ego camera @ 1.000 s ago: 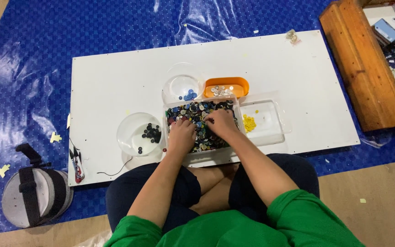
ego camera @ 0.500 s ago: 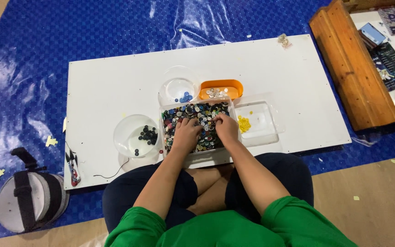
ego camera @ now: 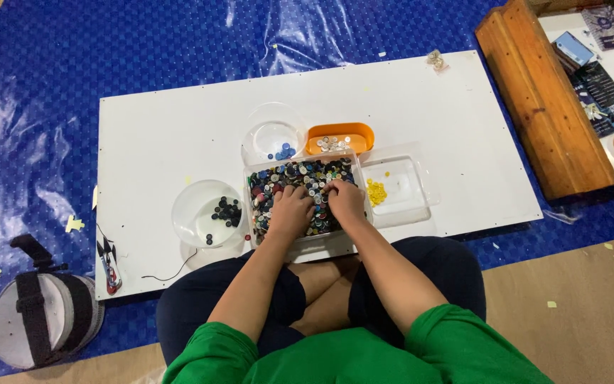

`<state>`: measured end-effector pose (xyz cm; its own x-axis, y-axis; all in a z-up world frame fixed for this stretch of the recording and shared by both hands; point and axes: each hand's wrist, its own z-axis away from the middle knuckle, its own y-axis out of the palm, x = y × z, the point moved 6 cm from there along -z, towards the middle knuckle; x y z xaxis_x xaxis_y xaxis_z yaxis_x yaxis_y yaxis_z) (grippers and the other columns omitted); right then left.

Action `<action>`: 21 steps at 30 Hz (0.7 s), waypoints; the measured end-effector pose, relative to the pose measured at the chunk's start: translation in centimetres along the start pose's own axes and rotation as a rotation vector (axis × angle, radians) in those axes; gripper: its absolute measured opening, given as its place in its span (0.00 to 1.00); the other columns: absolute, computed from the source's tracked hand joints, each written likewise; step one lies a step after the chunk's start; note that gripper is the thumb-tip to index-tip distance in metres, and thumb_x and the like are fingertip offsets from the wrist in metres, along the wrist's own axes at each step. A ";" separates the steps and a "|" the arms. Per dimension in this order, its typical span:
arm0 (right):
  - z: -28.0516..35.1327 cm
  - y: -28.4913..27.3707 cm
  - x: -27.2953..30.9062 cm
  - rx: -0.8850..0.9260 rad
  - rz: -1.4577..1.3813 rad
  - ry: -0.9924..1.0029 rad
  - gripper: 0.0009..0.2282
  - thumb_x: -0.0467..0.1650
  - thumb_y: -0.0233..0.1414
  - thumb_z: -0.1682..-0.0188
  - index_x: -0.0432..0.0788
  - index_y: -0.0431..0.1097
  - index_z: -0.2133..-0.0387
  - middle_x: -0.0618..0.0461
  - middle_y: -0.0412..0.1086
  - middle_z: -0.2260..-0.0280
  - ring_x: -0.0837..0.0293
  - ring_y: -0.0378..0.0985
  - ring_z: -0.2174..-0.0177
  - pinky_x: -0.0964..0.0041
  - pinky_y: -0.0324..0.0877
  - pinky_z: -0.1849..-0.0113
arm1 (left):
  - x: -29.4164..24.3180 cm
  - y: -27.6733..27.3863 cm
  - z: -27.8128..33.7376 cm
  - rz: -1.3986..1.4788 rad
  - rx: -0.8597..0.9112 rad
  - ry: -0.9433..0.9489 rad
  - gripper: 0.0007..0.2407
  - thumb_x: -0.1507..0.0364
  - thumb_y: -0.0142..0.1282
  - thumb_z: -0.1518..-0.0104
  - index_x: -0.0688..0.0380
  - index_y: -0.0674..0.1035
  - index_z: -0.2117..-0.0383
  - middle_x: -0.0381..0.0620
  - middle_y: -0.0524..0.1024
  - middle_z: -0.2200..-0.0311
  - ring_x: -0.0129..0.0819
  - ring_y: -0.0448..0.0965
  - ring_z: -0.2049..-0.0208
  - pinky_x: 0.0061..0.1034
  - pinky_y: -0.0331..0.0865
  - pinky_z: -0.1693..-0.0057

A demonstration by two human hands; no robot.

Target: The person sits on the floor and sorts a large mixed pile of buttons from a central container into separate bowls and trays by color and type. They repeatedly pick buttons from the main pile and place them into designated containers.

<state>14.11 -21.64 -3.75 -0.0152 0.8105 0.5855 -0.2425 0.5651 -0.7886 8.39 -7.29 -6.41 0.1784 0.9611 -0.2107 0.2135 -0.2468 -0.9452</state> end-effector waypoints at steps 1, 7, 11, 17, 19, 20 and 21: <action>0.0 0.0 0.1 -0.003 0.001 0.000 0.10 0.29 0.46 0.46 0.55 0.77 0.65 0.58 0.79 0.63 0.52 0.78 0.54 0.53 0.61 0.46 | -0.2 -0.5 -0.1 0.001 -0.002 0.002 0.06 0.61 0.61 0.48 0.43 0.84 0.70 0.36 0.76 0.61 0.37 0.71 0.55 0.32 0.64 0.54; 0.3 1.3 0.9 0.007 0.129 -0.152 0.08 0.32 0.51 0.47 0.57 0.76 0.60 0.59 0.77 0.58 0.51 0.74 0.50 0.47 0.58 0.44 | 1.1 -2.4 -0.2 0.087 -0.028 -0.124 0.06 0.63 0.64 0.46 0.46 0.85 0.70 0.38 0.78 0.59 0.38 0.74 0.54 0.33 0.66 0.52; 0.3 2.4 1.8 -0.006 0.170 -0.252 0.10 0.33 0.52 0.47 0.56 0.76 0.54 0.56 0.74 0.55 0.51 0.69 0.47 0.44 0.56 0.43 | 3.0 -2.5 0.3 0.381 -0.028 -0.328 0.02 0.68 0.63 0.44 0.48 0.85 0.69 0.40 0.80 0.62 0.40 0.78 0.55 0.34 0.70 0.51; -0.2 4.0 1.5 -0.048 0.276 -0.280 0.07 0.37 0.56 0.50 0.61 0.78 0.60 0.60 0.75 0.58 0.53 0.69 0.48 0.42 0.55 0.42 | 3.0 -4.6 0.7 0.424 0.008 -0.409 0.04 0.67 0.60 0.41 0.47 0.85 0.65 0.39 0.82 0.65 0.40 0.79 0.57 0.43 0.66 0.41; -0.1 3.8 1.5 -0.062 0.282 -0.283 0.06 0.38 0.56 0.50 0.62 0.79 0.61 0.61 0.75 0.58 0.54 0.69 0.49 0.41 0.55 0.42 | 3.2 -4.0 0.9 0.377 0.079 -0.429 0.06 0.64 0.58 0.38 0.45 0.85 0.63 0.36 0.83 0.66 0.37 0.80 0.57 0.45 0.61 0.37; 0.0 3.6 1.8 -0.085 0.264 -0.316 0.06 0.36 0.56 0.50 0.59 0.79 0.61 0.60 0.74 0.57 0.53 0.68 0.48 0.41 0.55 0.42 | 3.3 -3.1 1.0 0.331 0.128 -0.434 0.07 0.63 0.56 0.37 0.44 0.84 0.62 0.36 0.84 0.66 0.37 0.81 0.58 0.48 0.57 0.35; 0.2 3.5 2.0 -0.107 0.245 -0.347 0.06 0.35 0.56 0.49 0.57 0.79 0.61 0.58 0.74 0.57 0.52 0.67 0.47 0.40 0.55 0.42 | 3.5 -2.2 1.1 0.284 0.179 -0.440 0.08 0.62 0.54 0.36 0.43 0.84 0.60 0.37 0.85 0.66 0.37 0.82 0.58 0.50 0.54 0.33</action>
<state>13.08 -18.07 -5.28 -0.3898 0.8331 0.3924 -0.0895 0.3899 -0.9165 7.47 -3.21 -5.37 -0.2210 0.8303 -0.5116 0.0421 -0.5160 -0.8556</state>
